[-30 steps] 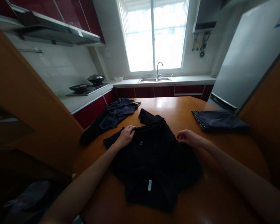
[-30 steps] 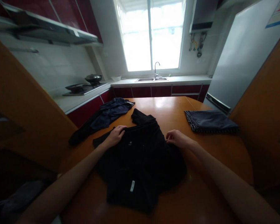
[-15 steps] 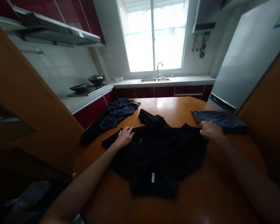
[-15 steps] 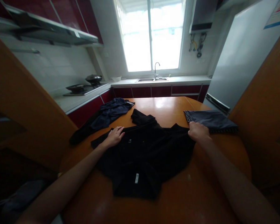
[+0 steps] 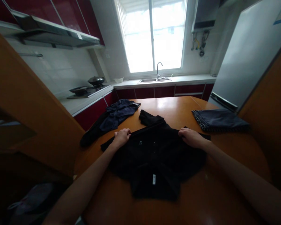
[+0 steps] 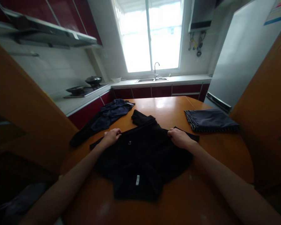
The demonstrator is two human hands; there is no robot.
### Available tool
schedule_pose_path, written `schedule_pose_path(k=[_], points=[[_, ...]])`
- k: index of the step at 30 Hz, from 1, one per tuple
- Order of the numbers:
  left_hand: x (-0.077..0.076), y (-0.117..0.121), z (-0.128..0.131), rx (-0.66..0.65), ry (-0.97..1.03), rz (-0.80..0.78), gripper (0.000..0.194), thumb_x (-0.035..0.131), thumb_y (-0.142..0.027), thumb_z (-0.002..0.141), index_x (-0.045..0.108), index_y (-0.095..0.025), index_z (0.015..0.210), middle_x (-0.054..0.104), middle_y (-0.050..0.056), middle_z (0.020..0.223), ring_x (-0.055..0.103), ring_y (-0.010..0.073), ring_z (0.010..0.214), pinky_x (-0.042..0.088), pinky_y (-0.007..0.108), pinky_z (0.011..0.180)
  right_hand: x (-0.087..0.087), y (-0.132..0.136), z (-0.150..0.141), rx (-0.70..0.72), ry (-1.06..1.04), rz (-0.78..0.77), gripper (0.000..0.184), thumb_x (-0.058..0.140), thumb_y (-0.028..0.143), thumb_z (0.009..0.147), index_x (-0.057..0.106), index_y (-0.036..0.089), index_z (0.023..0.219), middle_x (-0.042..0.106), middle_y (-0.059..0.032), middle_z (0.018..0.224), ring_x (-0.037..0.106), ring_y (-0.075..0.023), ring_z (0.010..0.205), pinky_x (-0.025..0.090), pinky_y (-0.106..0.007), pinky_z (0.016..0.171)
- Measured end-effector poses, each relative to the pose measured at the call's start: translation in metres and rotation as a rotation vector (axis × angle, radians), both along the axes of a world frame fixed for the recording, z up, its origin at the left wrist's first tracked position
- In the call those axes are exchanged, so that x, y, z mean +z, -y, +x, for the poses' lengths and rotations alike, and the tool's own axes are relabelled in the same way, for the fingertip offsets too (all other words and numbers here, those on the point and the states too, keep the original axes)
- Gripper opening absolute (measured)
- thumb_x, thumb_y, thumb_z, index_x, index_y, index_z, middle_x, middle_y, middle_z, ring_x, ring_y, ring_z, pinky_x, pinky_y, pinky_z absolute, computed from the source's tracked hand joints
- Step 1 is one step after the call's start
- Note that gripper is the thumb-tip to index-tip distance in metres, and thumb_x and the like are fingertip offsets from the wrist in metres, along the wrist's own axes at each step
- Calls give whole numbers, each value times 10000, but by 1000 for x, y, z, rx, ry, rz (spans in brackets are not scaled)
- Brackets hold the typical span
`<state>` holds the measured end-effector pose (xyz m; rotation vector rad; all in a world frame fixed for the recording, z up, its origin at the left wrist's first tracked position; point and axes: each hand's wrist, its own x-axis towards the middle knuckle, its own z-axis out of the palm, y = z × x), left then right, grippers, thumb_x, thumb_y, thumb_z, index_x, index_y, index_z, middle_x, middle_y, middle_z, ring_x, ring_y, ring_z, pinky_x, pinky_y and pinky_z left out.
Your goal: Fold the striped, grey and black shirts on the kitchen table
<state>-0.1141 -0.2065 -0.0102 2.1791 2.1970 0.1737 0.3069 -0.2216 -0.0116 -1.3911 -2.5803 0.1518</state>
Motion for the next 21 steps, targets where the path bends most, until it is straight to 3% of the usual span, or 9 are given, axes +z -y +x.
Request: schedule_pose_path(k=[5,8,10,12,14,17,21], points=[[24,14,-35,-20,-12,-242,66,700,-266,765,682,-215,804,742,39,888,685,263,895,470,353,795,24,17,3,-47,72,-222,206,618,59,691,728,218,761,722,-54,825,667,-222,781,407,-282,652],[39,21,-51,-72,11,-369,146,772,-305,655,679,-215,724,734,14,787,688,231,764,463,269,648,37,24,12,70,-12,-599,97,649,174,734,741,203,745,712,-30,697,662,-193,633,406,-258,562],[46,18,-44,-121,57,-354,186,733,-373,711,703,-214,804,747,27,834,688,218,763,460,254,620,41,19,17,165,-136,-813,154,635,292,802,737,180,769,714,-29,687,651,-171,579,422,-243,534],[50,10,-20,-212,127,-250,246,632,-414,817,716,-200,904,755,57,919,689,215,810,472,259,658,38,5,18,173,-286,-817,243,620,370,837,725,161,772,717,-39,697,642,-159,573,447,-237,539],[50,-2,20,-345,201,-125,270,560,-390,884,725,-183,936,754,78,964,687,214,847,479,270,713,31,-18,13,50,-401,-668,245,640,367,832,713,150,747,706,-46,675,627,-148,565,455,-232,538],[39,-24,92,-450,286,-59,234,605,-371,880,736,-185,933,752,69,906,681,208,813,478,270,695,20,-58,-5,-192,-439,-485,167,682,278,803,710,128,736,691,-54,648,606,-133,536,432,-221,506],[17,-52,168,-460,318,4,248,705,-383,836,748,-154,920,744,117,913,679,251,838,470,311,706,14,-107,-36,-292,-394,-395,133,663,192,844,724,83,798,701,-80,708,635,-146,629,450,-225,560]])
